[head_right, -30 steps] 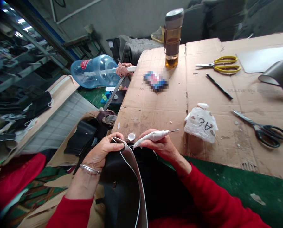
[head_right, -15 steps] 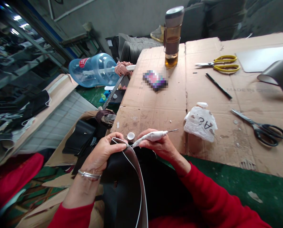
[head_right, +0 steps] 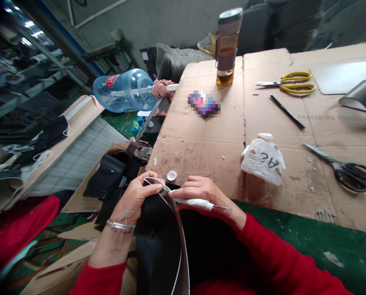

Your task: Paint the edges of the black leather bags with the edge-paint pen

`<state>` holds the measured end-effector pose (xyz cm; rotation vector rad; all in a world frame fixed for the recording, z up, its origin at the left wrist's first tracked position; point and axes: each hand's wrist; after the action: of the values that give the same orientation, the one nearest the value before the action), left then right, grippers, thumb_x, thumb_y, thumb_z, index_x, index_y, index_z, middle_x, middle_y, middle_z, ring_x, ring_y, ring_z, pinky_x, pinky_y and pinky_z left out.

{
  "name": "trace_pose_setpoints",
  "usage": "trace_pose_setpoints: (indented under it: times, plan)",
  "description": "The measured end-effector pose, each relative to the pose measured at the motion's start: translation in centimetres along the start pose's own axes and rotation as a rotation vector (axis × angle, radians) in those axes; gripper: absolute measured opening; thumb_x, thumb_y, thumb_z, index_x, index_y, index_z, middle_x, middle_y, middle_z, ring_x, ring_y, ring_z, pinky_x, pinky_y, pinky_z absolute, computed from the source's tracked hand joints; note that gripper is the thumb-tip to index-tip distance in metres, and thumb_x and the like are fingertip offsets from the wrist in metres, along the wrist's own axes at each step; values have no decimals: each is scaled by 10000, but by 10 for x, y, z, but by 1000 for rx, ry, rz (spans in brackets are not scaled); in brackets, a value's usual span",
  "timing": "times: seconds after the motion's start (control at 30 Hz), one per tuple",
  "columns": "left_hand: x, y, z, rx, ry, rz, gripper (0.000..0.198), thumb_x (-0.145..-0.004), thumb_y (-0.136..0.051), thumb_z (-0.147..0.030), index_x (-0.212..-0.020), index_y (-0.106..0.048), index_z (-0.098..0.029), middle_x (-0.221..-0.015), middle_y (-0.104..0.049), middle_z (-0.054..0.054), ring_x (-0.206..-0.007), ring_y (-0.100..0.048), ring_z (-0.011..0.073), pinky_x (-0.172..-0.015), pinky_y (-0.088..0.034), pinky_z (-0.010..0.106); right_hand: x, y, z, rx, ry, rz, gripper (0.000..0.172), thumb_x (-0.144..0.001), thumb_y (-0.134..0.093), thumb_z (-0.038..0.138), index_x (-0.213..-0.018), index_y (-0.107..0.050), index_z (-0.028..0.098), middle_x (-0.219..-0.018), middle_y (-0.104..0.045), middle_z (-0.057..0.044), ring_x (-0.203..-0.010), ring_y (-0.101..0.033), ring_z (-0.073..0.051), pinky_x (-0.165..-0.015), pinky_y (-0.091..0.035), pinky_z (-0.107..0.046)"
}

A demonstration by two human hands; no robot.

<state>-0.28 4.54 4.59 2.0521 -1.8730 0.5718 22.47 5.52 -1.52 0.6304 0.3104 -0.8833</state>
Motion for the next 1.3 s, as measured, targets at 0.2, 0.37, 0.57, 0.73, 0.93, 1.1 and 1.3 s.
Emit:
trace_pose_setpoints:
  times: [0.2,0.37,0.57,0.73,0.93,1.1,1.3]
  plan:
    - [6,1,6,23,-76,-26,363,-555,-875,-165,-790,-598,-170,-780,-754,6,-666,-637,134,-676,-492,235,5,6,12,-108,2,32,259,-996,-676,397,-1201,-742,255,-874,-755,-46,-772,-682,-193,-744,-525,-322]
    - [22,5,11,-11,-183,-66,321,-633,-861,-208,-822,-603,-185,-822,-756,10,-695,-644,145,-690,-493,244,5,-7,33,-314,-288,-337,192,-1031,-623,313,-1218,-665,295,-978,-796,-34,-924,-770,-221,-882,-607,-359]
    - [65,9,15,-236,-412,-221,184,-762,-806,-265,-792,-639,-194,-844,-744,18,-779,-681,181,-742,-526,266,-19,-50,56,-356,-318,-340,400,-881,-818,306,-1202,-582,278,-1113,-739,-45,-1004,-732,-207,-889,-598,-302]
    - [97,13,32,-314,-577,-462,130,-852,-753,-301,-830,-657,-216,-872,-752,9,-819,-707,179,-766,-550,257,-29,-83,75,-470,-383,-313,276,-926,-759,290,-1141,-588,264,-919,-680,7,-796,-654,-139,-714,-542,-220]
    - [123,27,41,-275,-648,-696,123,-837,-782,-322,-837,-701,-230,-860,-767,6,-785,-720,176,-727,-560,238,-45,-110,95,-586,-382,-342,323,-916,-764,261,-1158,-553,287,-967,-702,10,-844,-671,-140,-769,-548,-224]
    - [147,59,44,-195,-627,-849,155,-807,-817,-347,-864,-733,-230,-870,-760,6,-782,-700,173,-720,-550,233,-77,-133,107,-586,-259,-202,362,-893,-731,168,-1181,-546,285,-924,-680,21,-809,-642,-142,-730,-521,-233]
    - [154,98,65,49,-600,-987,232,-710,-862,-304,-876,-742,-196,-874,-749,22,-759,-679,176,-717,-545,259,-110,-178,97,-752,-207,45,351,-861,-677,156,-1168,-539,255,-866,-630,21,-733,-565,-143,-653,-455,-242]
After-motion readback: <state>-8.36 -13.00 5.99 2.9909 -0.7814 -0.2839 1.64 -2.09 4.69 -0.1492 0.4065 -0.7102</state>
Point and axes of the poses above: each hand's wrist, its own x-axis away from the middle knuckle, its own y-axis out of the back of the hand, z = x × y
